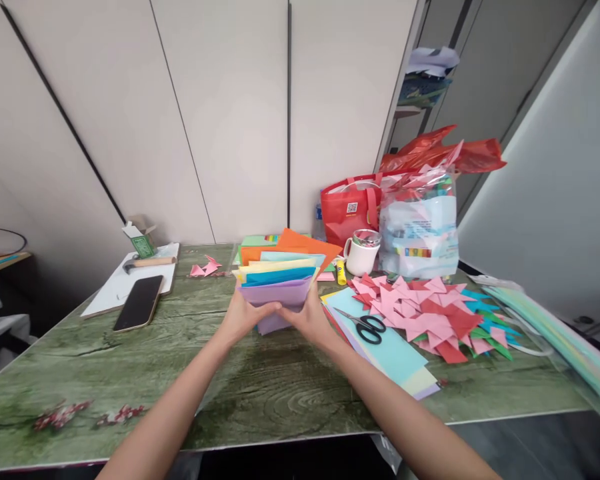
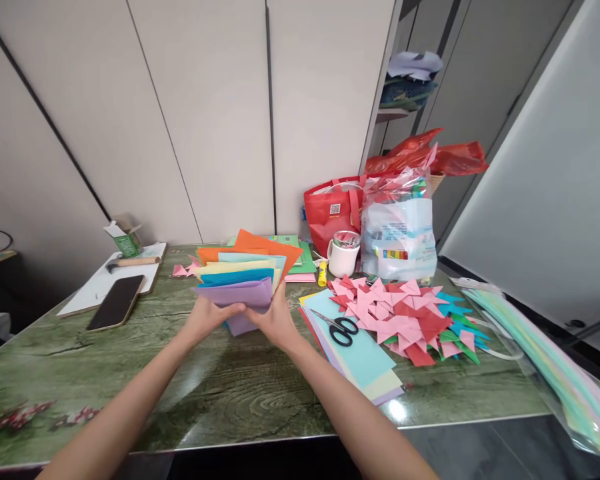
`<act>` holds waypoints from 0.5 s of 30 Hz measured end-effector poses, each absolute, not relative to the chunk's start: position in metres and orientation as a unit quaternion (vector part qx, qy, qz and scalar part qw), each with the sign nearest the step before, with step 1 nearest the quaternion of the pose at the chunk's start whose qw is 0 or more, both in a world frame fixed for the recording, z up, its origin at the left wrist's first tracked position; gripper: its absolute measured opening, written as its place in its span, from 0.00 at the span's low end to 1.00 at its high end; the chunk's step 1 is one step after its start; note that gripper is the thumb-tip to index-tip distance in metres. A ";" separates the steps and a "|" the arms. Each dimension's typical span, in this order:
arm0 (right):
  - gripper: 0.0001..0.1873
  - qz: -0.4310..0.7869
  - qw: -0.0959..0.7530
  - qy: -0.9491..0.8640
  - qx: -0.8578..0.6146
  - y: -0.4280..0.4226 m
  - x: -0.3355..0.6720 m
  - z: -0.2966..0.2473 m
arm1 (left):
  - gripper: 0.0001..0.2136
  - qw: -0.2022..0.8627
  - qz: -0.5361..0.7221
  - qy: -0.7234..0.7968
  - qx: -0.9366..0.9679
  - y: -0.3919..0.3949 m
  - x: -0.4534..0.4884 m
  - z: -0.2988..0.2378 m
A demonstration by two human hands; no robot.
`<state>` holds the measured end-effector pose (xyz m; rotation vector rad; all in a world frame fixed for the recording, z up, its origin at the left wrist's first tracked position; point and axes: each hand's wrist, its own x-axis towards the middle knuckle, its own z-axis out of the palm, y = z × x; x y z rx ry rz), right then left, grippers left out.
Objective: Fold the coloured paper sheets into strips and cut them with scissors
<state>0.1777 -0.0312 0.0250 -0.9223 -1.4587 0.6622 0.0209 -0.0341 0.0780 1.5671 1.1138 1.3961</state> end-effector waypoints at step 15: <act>0.18 0.064 0.009 -0.739 -0.670 -0.082 0.287 0.046 | 0.08 0.578 0.614 0.484 0.232 -0.009 -0.035 0.030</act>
